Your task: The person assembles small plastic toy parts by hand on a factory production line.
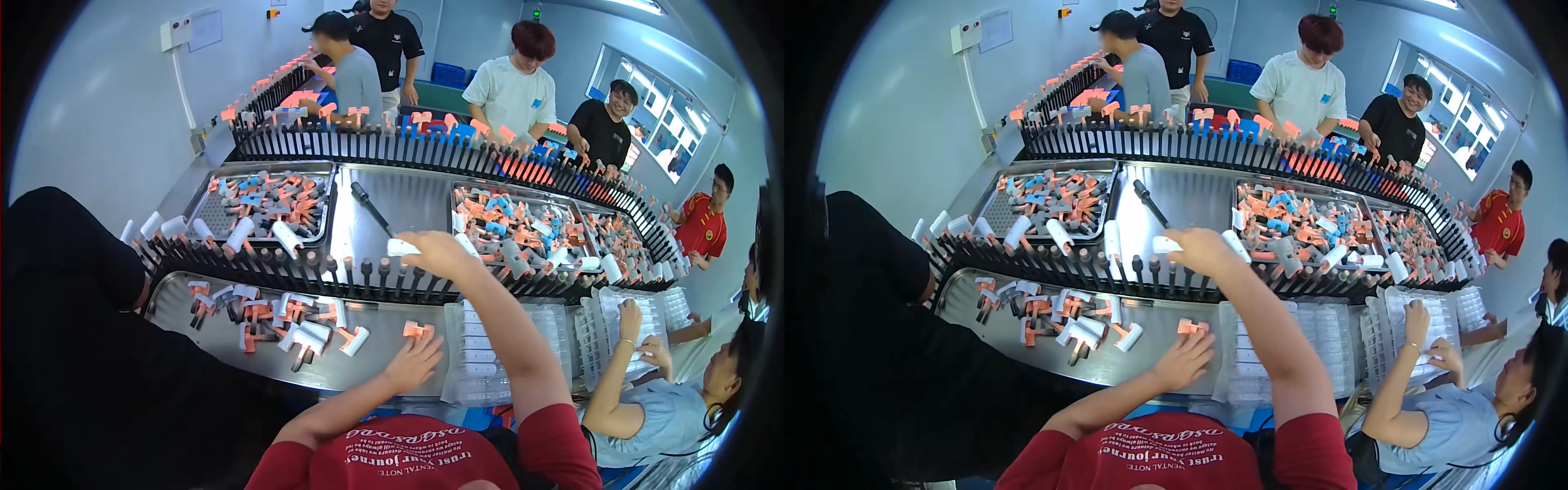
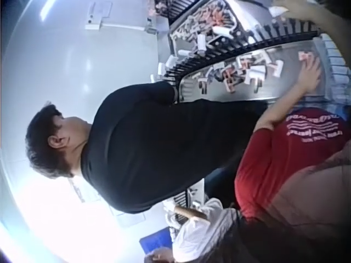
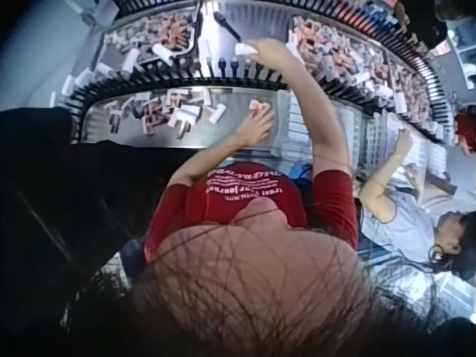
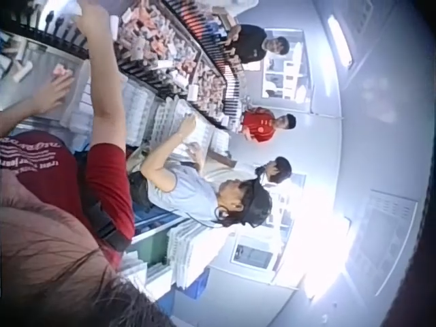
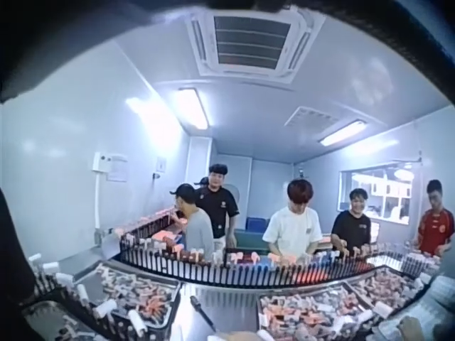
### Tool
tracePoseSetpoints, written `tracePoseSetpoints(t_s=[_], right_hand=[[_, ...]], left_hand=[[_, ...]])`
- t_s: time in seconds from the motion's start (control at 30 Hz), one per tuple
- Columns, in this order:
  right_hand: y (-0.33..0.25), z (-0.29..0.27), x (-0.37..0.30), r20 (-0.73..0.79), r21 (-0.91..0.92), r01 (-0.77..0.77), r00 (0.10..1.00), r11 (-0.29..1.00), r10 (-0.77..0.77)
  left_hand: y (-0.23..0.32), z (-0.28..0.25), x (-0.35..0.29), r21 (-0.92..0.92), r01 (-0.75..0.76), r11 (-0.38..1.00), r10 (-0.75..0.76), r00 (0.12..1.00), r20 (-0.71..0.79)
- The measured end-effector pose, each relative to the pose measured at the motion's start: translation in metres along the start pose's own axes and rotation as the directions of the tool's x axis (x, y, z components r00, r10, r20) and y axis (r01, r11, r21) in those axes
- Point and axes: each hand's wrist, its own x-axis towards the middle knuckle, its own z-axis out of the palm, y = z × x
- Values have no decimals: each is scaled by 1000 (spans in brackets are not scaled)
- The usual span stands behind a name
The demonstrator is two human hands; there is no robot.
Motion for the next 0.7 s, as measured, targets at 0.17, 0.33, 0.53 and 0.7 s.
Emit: tracePoseSetpoints(t_s=[0.17,0.33,0.53,0.7], right_hand=[[-58,44,23,-114,-212,-238,969,948,218],[-76,58,21,-223,-79,-177,962,981,155],[-74,40,-71,-252,221,59,968,973,-1],[36,25,-185,39,109,-384,923,917,382]], left_hand=[[-28,28,-5,148,-12,989,-29,961,275],[-44,23,-15,83,73,994,-95,950,297],[-36,12,-14,-208,162,965,-167,986,-7],[25,-24,41,-296,-29,955,-5,993,-114]])
